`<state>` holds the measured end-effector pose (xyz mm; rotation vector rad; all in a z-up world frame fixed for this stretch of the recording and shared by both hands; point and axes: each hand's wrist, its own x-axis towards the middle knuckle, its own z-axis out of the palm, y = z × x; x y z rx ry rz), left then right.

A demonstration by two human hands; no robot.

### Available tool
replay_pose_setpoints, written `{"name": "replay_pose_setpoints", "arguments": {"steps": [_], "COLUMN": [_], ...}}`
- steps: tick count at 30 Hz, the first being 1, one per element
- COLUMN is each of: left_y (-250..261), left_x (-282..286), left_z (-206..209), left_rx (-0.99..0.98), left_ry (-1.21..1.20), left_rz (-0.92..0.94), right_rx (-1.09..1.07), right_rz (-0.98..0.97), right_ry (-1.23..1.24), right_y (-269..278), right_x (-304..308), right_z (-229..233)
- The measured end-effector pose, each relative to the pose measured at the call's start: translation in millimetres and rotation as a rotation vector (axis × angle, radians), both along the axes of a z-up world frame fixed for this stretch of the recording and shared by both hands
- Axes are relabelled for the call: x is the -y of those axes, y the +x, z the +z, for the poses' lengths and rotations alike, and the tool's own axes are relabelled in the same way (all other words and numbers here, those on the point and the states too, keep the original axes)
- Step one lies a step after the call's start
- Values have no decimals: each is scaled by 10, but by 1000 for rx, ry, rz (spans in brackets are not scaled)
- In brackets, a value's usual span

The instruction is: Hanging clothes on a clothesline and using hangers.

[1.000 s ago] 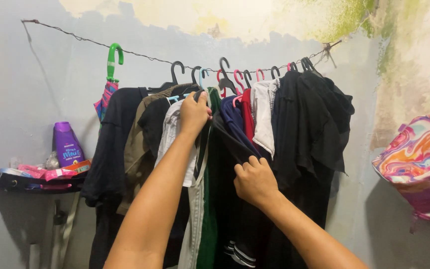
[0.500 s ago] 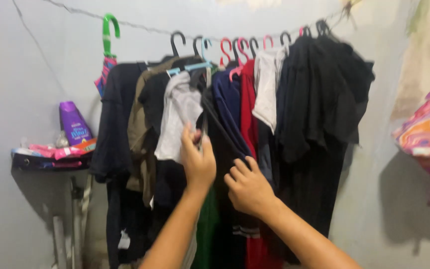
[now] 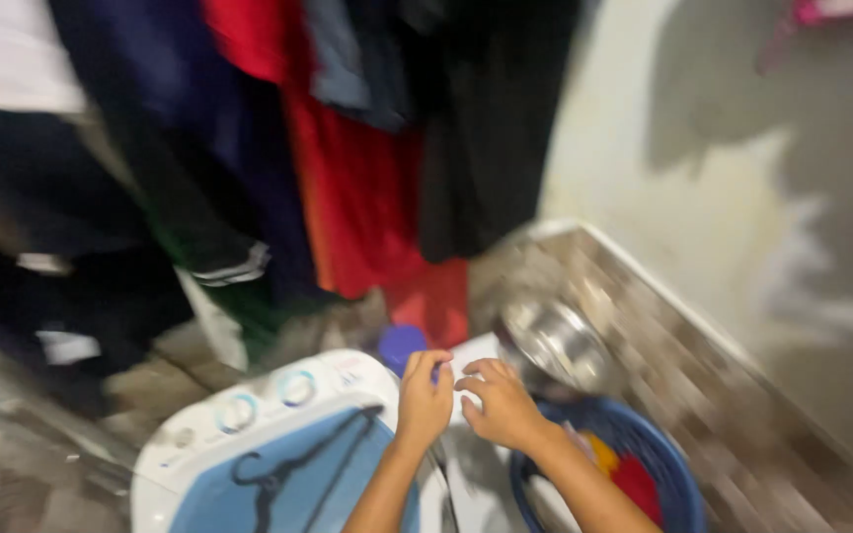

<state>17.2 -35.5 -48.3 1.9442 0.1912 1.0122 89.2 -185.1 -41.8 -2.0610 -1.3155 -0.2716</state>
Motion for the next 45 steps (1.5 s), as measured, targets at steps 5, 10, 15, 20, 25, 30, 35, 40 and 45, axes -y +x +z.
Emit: {"name": "replay_pose_setpoints", "arguments": {"steps": [5, 10, 15, 20, 25, 30, 35, 40, 45], "left_y": [401, 563, 538, 367, 90, -122, -304, -395, -489], "left_x": [636, 1207, 1522, 1664, 1627, 1608, 1534, 1488, 1440], "left_z": [-885, -1713, -2248, -2601, -2556, -2142, -2083, -1923, -1650], "left_rx": [-318, -475, -497, -712, -940, -989, -869, -715, -840], "left_ry": [-30, 92, -4, 49, 66, 42, 38, 76, -120], "left_rz": [-288, -488, -439, -459, -586, -385, -287, -270, -280], "right_rx": [-127, -243, -454, -570, -768, -1122, -464, -514, -682], "right_rz": [-147, -338, -759, -740, -577, -596, -382, -325, -310], "right_ry": [41, 195, 85, -168, -235, -346, -440, -604, -806], "right_y": [57, 95, -40, -81, -166, 35, 275, 388, 433], "right_x": [937, 1935, 2758, 3245, 2960, 2445, 2105, 1908, 1698], "right_z": [-901, -1509, -2197, -3427, -3709, -3905, -4313, -3960, -3930]}}
